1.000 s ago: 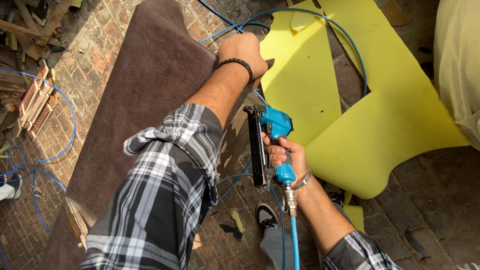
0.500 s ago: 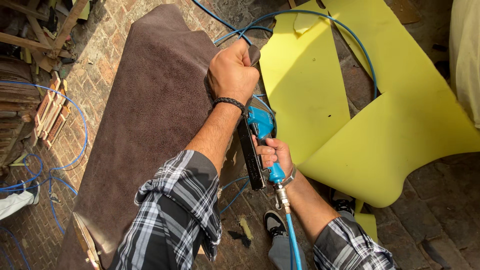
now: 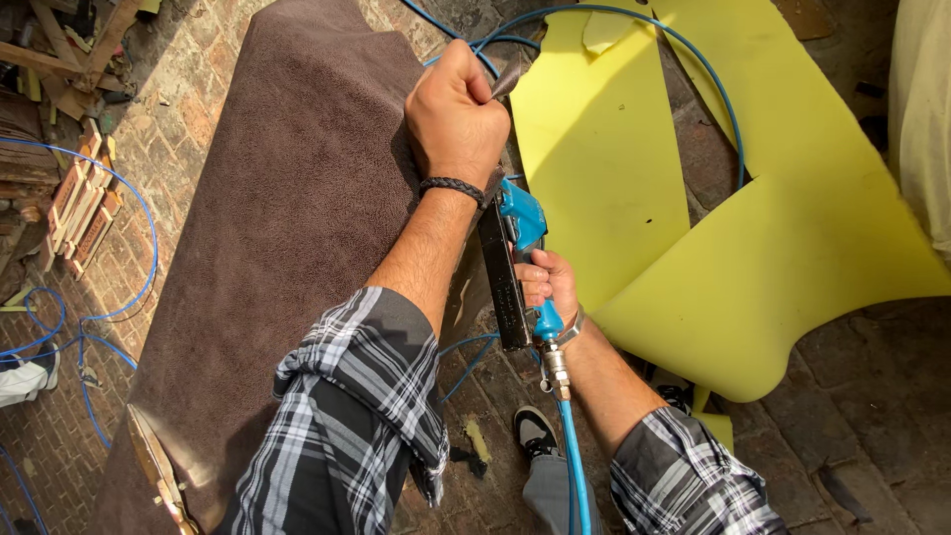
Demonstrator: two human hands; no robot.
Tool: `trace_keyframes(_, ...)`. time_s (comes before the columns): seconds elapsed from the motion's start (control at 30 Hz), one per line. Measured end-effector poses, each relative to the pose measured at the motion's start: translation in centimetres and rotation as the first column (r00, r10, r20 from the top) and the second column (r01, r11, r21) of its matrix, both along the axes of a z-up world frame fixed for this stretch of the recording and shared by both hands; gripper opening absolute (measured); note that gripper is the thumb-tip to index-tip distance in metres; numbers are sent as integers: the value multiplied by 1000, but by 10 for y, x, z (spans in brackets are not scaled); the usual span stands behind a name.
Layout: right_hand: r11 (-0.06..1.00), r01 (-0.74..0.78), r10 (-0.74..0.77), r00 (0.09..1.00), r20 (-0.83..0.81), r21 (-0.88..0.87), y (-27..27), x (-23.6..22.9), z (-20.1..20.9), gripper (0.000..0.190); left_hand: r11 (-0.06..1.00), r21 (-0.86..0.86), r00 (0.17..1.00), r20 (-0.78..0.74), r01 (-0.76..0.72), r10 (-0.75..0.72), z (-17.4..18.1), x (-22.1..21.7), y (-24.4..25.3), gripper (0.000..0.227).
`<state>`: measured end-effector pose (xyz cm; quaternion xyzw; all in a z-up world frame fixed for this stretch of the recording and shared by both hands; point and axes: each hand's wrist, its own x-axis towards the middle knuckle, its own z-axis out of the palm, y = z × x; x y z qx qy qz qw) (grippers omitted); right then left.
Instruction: The person stretches and secures brown fabric over a bench seat using a pneumatic staple gun, then trims excess fabric with scissors. The person staples along the edges and corners, cuts the overhang, and continues stapling to finish the upholstery.
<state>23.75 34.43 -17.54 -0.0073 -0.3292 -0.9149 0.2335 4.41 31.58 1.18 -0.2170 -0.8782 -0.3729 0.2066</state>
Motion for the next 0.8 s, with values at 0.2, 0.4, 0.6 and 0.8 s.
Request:
trace_keyframes(0.2, 963, -9, -6, 999, 52, 268, 18, 32, 18, 36, 991, 108, 889, 440, 82, -122, 2, -10, -6, 15)
trace_keyframes(0.4, 751, -206, 99, 974, 202, 627, 40, 122, 88, 44, 863, -462, 969, 223, 205, -110, 50, 64, -142, 55)
trace_keyframes(0.6, 260, -93, 55, 995, 82, 961, 59, 142, 189, 47, 749, -635, 889, 213, -189, 405, 50, 207, -277, 68)
trace_keyframes(0.8, -737, 587, 457, 798, -392, 336, 5, 89, 291, 96, 770, -583, 864, 218, -259, 455, 22, 230, -293, 69)
